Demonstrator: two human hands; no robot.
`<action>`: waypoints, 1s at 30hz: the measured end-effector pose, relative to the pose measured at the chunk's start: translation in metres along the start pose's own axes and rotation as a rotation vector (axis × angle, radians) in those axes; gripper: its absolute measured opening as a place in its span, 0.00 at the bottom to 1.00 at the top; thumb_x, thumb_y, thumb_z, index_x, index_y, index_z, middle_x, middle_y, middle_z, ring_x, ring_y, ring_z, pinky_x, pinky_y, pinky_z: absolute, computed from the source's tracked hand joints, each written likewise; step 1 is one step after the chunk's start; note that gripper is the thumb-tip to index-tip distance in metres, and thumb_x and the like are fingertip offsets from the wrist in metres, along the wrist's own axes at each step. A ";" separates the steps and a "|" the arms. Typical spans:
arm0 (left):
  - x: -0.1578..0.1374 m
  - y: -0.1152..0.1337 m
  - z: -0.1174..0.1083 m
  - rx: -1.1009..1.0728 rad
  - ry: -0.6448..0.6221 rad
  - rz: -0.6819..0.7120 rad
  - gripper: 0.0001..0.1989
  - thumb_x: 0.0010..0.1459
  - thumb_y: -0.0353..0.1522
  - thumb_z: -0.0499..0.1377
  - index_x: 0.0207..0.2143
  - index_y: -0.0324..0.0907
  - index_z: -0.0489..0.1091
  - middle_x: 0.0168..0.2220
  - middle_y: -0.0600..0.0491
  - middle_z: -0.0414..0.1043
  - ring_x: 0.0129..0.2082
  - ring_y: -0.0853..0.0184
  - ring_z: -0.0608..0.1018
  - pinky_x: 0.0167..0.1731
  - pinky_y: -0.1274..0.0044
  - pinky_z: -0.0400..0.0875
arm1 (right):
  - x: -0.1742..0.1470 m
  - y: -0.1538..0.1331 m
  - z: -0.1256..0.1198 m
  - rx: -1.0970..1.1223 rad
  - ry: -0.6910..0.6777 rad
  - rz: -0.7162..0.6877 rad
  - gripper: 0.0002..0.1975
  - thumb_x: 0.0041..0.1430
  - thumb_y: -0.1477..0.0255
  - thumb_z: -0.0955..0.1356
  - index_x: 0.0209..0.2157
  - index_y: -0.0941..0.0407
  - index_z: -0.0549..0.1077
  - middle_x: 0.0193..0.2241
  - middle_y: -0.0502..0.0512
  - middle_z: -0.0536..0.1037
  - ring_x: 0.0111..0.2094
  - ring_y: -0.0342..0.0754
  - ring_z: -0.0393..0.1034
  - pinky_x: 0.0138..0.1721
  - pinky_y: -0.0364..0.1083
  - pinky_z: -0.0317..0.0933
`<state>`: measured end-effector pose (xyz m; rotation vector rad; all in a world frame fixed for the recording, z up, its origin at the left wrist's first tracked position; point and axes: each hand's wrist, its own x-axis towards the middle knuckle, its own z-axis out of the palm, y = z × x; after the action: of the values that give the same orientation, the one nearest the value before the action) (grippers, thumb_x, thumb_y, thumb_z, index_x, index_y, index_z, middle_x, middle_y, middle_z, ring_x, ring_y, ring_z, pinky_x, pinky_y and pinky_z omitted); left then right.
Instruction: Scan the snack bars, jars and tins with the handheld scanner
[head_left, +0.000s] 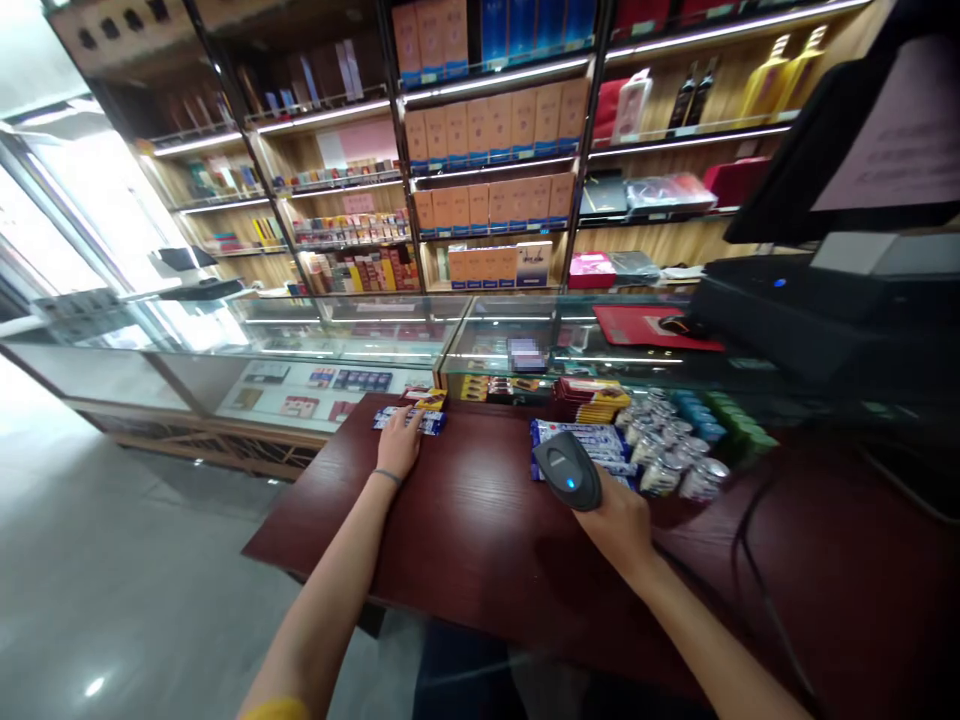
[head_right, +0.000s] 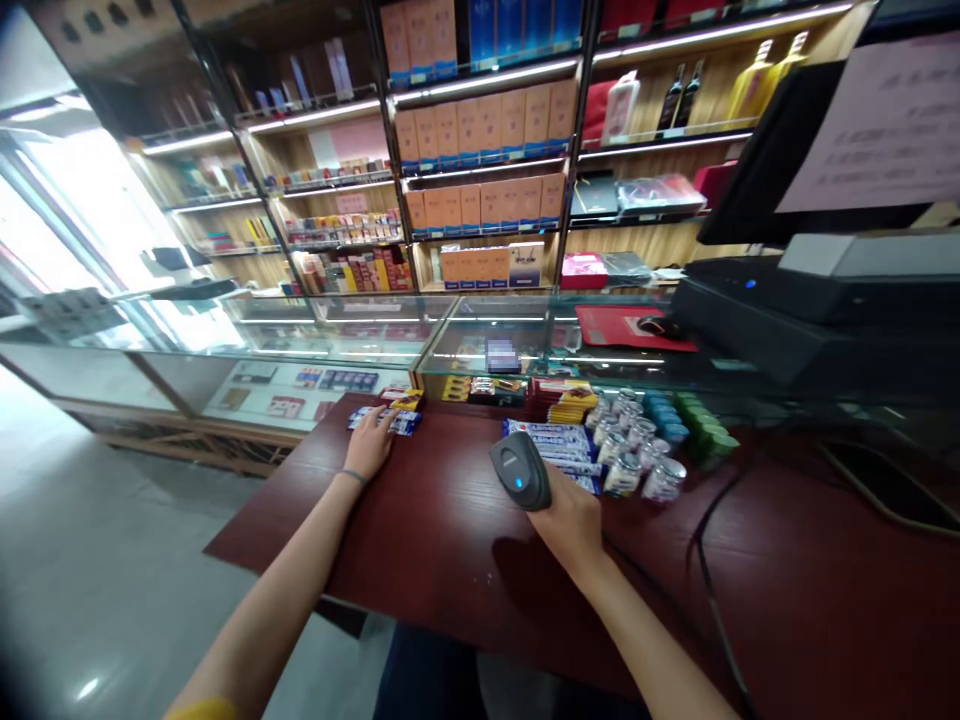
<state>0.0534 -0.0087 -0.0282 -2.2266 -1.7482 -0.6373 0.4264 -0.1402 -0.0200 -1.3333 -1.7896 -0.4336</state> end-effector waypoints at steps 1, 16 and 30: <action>-0.001 -0.003 0.003 0.027 -0.013 -0.049 0.25 0.63 0.31 0.51 0.62 0.45 0.62 0.63 0.41 0.59 0.63 0.52 0.62 0.60 0.59 0.59 | 0.001 -0.002 0.002 0.030 -0.023 -0.015 0.16 0.55 0.72 0.65 0.47 0.55 0.71 0.36 0.56 0.81 0.34 0.51 0.77 0.35 0.45 0.68; -0.001 -0.008 0.005 -0.007 0.022 -0.053 0.18 0.59 0.26 0.53 0.50 0.45 0.73 0.45 0.44 0.72 0.49 0.54 0.70 0.57 0.54 0.56 | 0.024 -0.014 0.012 0.228 -0.264 -0.006 0.22 0.53 0.76 0.64 0.51 0.53 0.68 0.54 0.59 0.71 0.49 0.53 0.72 0.38 0.46 0.71; 0.029 0.105 -0.019 -1.015 -0.183 -0.198 0.16 0.64 0.39 0.52 0.48 0.41 0.68 0.31 0.53 0.71 0.28 0.69 0.75 0.30 0.77 0.72 | 0.016 -0.008 -0.007 0.115 -0.243 0.168 0.22 0.52 0.67 0.67 0.50 0.52 0.70 0.31 0.52 0.82 0.31 0.52 0.77 0.30 0.44 0.63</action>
<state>0.1566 -0.0195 0.0106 -2.7685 -2.0135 -1.7237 0.4205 -0.1379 -0.0019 -1.4907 -1.8475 -0.0785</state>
